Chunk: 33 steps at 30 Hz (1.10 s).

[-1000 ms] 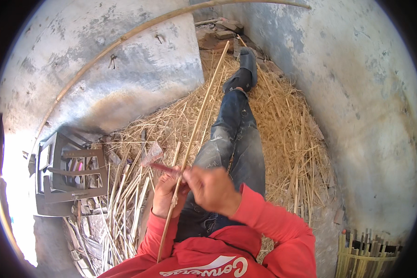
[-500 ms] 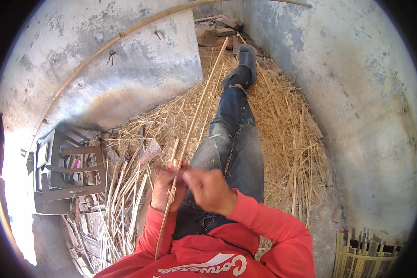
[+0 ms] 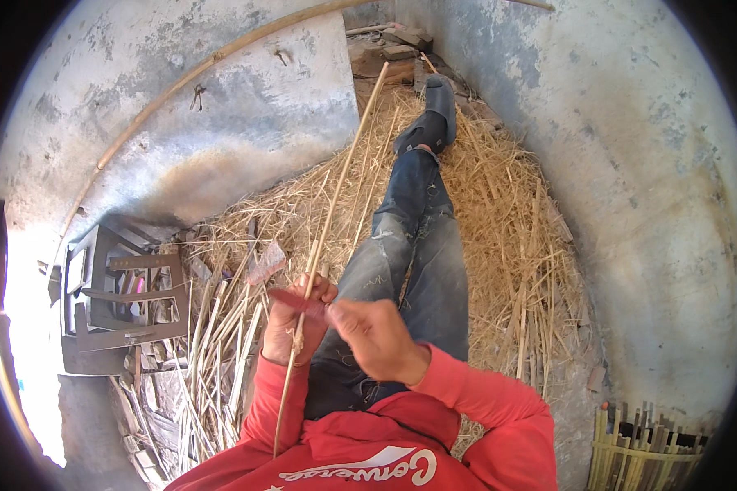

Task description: The person shaves a thin strip of bamboo using a knife, smoothing the edges and removing bark while sitting on the floor.

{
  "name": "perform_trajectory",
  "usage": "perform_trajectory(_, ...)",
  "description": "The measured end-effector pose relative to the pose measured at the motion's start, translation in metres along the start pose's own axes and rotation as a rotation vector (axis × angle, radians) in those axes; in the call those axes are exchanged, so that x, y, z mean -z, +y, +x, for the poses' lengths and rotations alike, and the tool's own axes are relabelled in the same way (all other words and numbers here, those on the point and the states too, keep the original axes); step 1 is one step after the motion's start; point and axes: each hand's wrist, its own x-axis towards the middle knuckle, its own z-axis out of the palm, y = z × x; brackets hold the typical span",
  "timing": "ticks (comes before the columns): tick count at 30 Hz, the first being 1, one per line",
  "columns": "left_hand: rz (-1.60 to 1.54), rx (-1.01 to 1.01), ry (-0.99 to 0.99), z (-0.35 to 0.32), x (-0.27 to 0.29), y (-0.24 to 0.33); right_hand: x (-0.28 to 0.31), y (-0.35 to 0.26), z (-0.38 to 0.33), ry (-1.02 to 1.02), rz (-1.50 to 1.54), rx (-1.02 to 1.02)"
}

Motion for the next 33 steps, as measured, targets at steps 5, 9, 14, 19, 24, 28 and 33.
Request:
perform_trajectory(5,0.286,0.021,0.176,-0.004,0.004,0.004,0.006,-0.024,0.014,-0.015,-0.188,-0.062)
perform_trajectory(9,0.429,0.079,0.251,-0.001,0.001,0.007,-0.003,-0.013,0.009,-0.074,-0.191,-0.069)
perform_trajectory(14,0.544,0.012,0.300,0.001,-0.002,0.003,-0.005,-0.007,0.005,-0.075,-0.180,-0.020)
perform_trajectory(19,0.420,-0.042,0.325,0.005,0.024,0.020,0.003,-0.017,-0.015,-0.332,-0.178,-0.084)
perform_trajectory(24,0.472,-0.063,0.190,-0.005,0.019,0.039,0.058,0.001,-0.017,0.463,-0.317,0.012)
perform_trajectory(28,0.598,-0.013,0.144,-0.012,0.004,0.027,0.094,-0.009,-0.013,0.696,-0.495,-0.014)
perform_trajectory(33,0.653,0.046,0.087,-0.015,-0.017,0.011,0.062,-0.010,0.004,0.426,-0.136,-0.042)
